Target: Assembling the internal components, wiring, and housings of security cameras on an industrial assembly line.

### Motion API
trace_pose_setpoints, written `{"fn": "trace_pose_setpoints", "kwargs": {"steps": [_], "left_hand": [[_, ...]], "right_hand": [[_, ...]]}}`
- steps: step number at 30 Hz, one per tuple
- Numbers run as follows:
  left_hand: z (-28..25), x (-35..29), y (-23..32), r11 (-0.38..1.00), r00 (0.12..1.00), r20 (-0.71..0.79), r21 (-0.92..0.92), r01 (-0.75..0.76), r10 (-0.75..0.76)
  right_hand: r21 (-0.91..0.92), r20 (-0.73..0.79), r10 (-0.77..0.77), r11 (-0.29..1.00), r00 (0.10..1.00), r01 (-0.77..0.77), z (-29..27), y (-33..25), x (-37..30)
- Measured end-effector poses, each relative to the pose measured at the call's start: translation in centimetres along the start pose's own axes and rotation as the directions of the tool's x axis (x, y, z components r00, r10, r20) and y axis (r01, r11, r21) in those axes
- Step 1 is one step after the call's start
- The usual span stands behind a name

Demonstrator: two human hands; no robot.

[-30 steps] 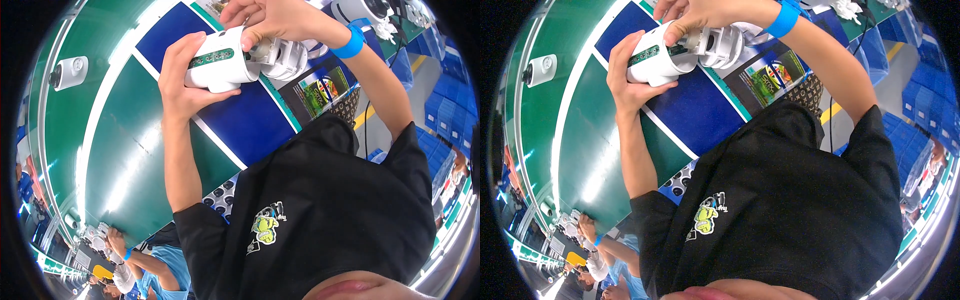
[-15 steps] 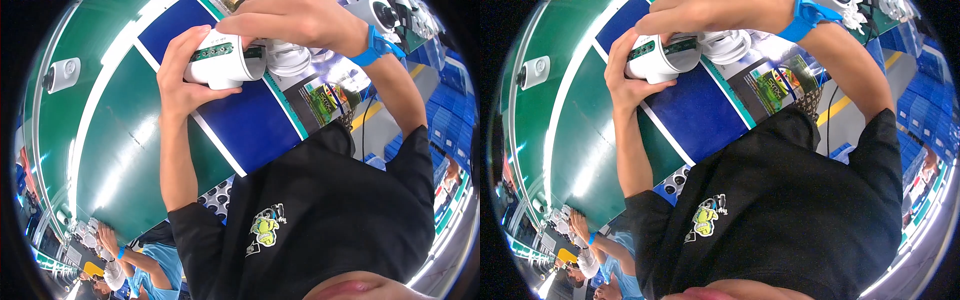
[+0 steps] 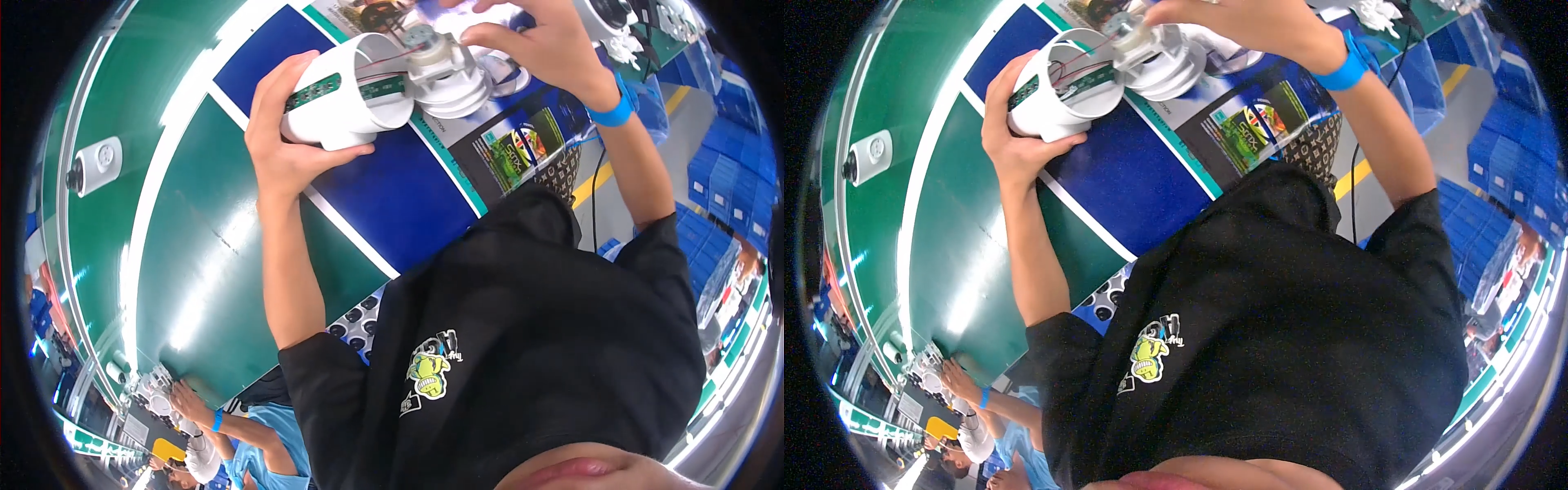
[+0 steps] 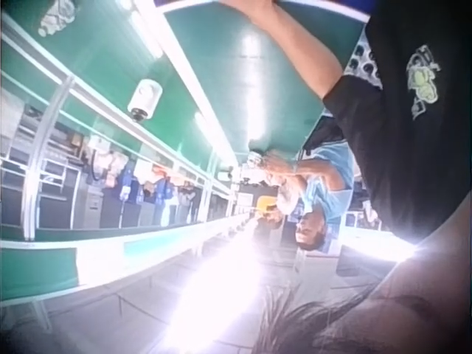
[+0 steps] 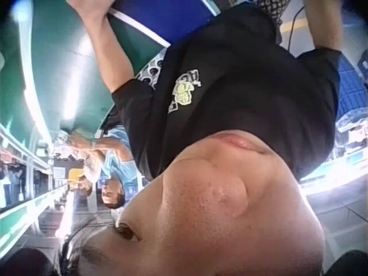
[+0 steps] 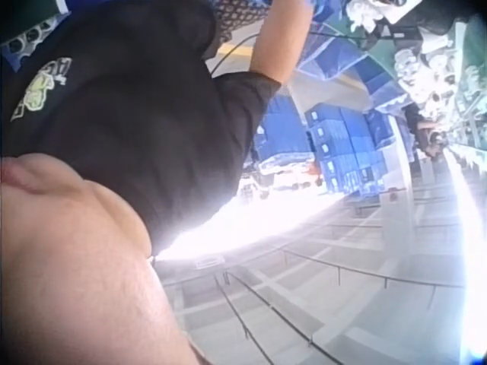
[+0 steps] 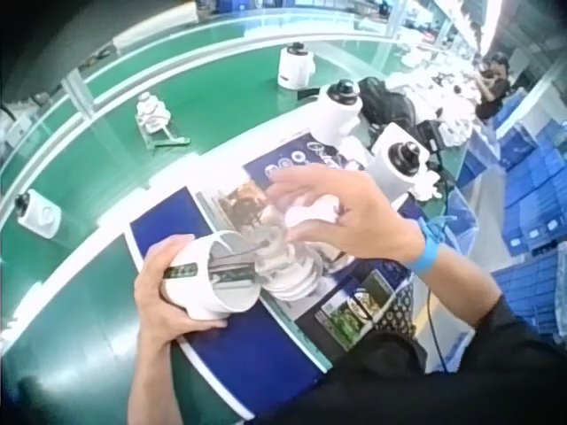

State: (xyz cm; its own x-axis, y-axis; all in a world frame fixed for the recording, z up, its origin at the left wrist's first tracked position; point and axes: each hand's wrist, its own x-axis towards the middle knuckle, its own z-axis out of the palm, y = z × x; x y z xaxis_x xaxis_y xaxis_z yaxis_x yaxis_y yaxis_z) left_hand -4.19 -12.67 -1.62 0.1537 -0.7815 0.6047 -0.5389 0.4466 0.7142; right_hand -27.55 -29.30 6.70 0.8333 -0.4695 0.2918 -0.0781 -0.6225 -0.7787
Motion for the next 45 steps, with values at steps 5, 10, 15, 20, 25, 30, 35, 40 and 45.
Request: {"fn": "trace_pose_setpoints", "kwargs": {"steps": [5, 10, 15, 20, 25, 30, 35, 40, 45], "left_hand": [[-0.3, 0.0, 0.2, 0.998, 0.997, 0.055, 0.033, 0.049, -0.050], [-3.6, -1.8, 0.1, 0.954, 0.958, 0.101, -0.116, 0.278, -0.267], [-3.2, -1.7, -0.4, 0.892, 0.918, 0.103, -0.214, 0.398, -0.384], [-3.5, -1.3, -0.5, 0.894, 0.913, 0.113, -0.186, 0.407, -0.392], [-2.6, -0.3, -0.3, 0.891, 0.918, 0.120, -0.223, 0.396, -0.378], [-1.0, 0.6, 0.0, 0.906, 0.918, 0.114, -0.158, 0.393, -0.379], [-0.7, 0.6, 0.9, 0.879, 0.885, 0.119, -0.117, 0.463, -0.450], [0.2, 0.8, 0.1, 0.879, 0.894, 0.125, -0.168, 0.447, -0.431], [0.1, 0.9, 0.0, 0.862, 0.877, 0.123, -0.161, 0.480, -0.465]], "right_hand": [[0.098, -0.168, 0.186, 0.980, 0.968, -0.172, 0.9, -1.3, -4.2], [0.015, -0.247, 0.204, 0.978, 0.947, -0.206, 11.2, -2.0, -6.2], [0.068, -0.423, 0.208, 0.978, 0.882, -0.197, 11.6, -1.5, -5.1], [-0.261, -0.392, -0.141, 0.965, 0.909, 0.037, 9.2, -1.7, -4.0], [-0.172, -0.259, -0.067, 0.985, 0.964, 0.023, 6.7, -2.9, -2.2], [-0.039, 0.135, 0.297, 0.955, 0.945, -0.294, 3.4, -3.5, 0.7], [0.031, -0.116, 0.139, 0.990, 0.983, -0.137, 4.7, -2.3, -1.5], [0.261, -0.380, 0.313, 0.939, 0.870, -0.224, -0.2, 0.8, -9.5], [-0.383, -0.773, 0.150, 0.664, 0.617, -0.642, -9.7, 9.5, -15.3]]}}
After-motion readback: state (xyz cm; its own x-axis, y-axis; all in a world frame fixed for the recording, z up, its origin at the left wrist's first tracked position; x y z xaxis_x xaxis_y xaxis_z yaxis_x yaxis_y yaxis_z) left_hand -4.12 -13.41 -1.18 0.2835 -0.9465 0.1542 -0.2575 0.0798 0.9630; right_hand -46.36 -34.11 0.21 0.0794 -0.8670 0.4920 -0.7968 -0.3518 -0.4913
